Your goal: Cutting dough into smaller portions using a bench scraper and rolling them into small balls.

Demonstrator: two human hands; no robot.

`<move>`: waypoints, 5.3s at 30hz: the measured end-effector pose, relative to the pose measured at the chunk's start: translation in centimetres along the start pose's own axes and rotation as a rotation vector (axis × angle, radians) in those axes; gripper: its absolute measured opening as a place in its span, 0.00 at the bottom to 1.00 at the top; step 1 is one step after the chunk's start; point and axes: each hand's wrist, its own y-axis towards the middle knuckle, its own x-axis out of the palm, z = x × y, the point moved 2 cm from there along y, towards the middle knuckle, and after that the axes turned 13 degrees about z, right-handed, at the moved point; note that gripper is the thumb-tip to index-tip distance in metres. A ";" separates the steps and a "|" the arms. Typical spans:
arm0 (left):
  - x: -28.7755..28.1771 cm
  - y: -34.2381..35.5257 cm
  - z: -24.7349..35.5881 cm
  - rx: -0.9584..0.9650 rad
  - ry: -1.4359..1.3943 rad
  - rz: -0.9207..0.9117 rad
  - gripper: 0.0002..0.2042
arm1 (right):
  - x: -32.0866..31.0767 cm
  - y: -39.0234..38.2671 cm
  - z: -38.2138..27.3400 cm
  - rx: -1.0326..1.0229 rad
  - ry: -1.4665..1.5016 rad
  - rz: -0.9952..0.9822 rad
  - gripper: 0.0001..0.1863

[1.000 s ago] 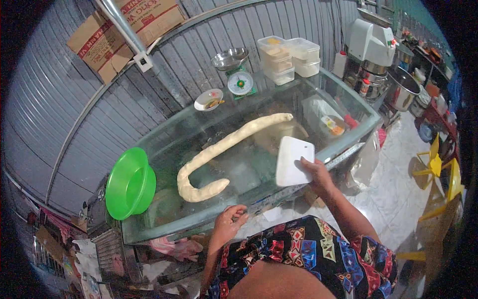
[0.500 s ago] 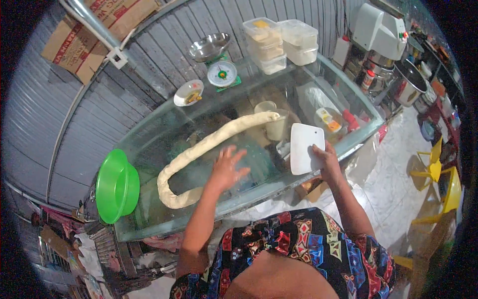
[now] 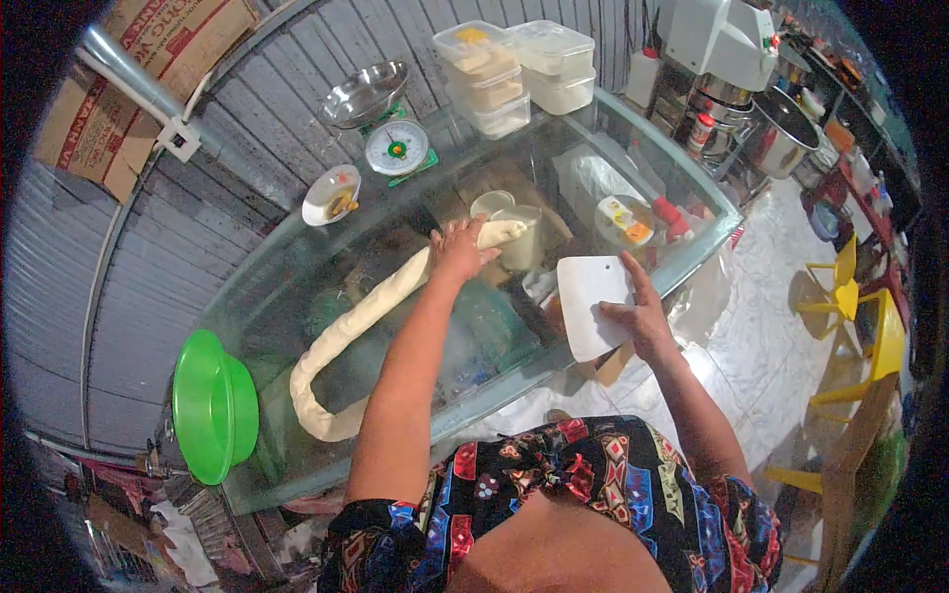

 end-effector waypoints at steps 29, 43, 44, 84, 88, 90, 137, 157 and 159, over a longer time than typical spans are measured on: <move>10.1 -4.5 -4.0 -0.047 -0.428 0.126 0.26 | 14.7 5.3 -0.4 -0.727 -1.056 -0.158 0.46; 4.9 -5.0 -1.1 -0.024 0.214 0.089 0.22 | 16.7 6.0 1.4 -0.669 -1.169 -0.242 0.44; 5.6 -4.9 -2.4 -0.005 0.259 0.052 0.22 | 17.6 6.0 1.7 -0.727 -1.139 -0.249 0.42; 5.3 -4.9 -3.2 -0.203 0.199 0.038 0.48 | 23.6 5.8 5.8 -0.800 -1.180 -0.382 0.32; 3.2 -4.8 -2.8 -0.111 0.294 -0.166 0.46 | 24.1 6.8 6.2 -0.765 -1.225 -0.379 0.30; 2.7 -4.9 -2.3 -0.139 0.321 -0.192 0.44 | 23.7 6.7 6.3 -0.801 -1.202 -0.375 0.30; 8.3 -7.1 -11.3 -0.053 0.171 0.099 0.23 | 21.2 3.0 0.3 -0.856 -1.068 -0.257 0.45; 1.6 -7.5 -3.6 -0.199 0.164 -0.083 0.25 | 21.1 5.3 3.4 -0.829 -1.336 -0.347 0.43; 1.5 -7.3 -3.4 -0.192 0.171 -0.078 0.24 | 21.3 5.0 3.2 -0.783 -1.354 -0.369 0.42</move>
